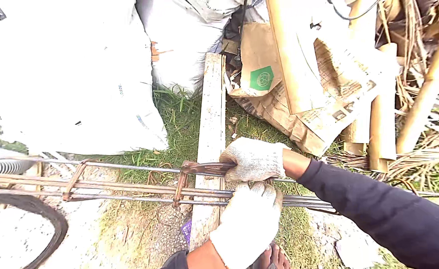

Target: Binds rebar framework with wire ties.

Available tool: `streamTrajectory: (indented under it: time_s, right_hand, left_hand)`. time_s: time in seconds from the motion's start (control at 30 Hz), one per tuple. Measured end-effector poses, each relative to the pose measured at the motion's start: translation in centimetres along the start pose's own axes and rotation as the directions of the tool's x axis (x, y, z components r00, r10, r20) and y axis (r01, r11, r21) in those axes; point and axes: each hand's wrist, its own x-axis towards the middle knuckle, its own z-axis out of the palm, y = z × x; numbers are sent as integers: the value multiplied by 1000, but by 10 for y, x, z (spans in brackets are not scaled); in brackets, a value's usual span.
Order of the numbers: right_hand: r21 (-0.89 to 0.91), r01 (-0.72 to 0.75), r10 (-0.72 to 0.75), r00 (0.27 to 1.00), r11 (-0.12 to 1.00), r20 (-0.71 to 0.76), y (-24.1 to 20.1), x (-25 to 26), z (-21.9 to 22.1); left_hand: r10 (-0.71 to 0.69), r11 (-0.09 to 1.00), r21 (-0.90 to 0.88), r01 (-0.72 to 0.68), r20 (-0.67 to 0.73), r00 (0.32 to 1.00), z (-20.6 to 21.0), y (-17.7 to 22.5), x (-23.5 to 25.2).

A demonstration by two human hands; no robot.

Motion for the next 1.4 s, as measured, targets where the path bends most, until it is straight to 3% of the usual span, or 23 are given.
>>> streamTrajectory:
  time_s: [0.67, 0.9, 1.1, 1.17, 1.27, 1.4]
  right_hand:
    - [-9, -1, 1, 1000, 1000, -7, -1, 1, -1]
    - [-57, 6, -7, 1000, 998, -22, -1, 0, 2]
    - [-98, -72, 46, 969, 993, -243, -3, 9, -19]
    - [-159, -160, 93, 927, 974, -364, -1, 10, -28]
    - [-316, -178, -15, 850, 932, -526, 12, 32, -26]
    - [-351, -106, -107, 836, 930, -538, 27, 72, -14]
  left_hand:
    - [5, 999, 45, -6, 25, 1000, -2, -1, -3]
    - [60, 983, -177, -56, 18, 998, -9, -16, -18]
    - [116, 934, -344, -99, 30, 993, -39, -35, -41]
    - [128, 924, -359, -129, -27, 991, -47, -41, -50]
    - [60, 936, -336, -109, -154, 986, -54, -55, -67]
    - [-189, 937, -345, 49, -383, 904, -73, -69, -110]
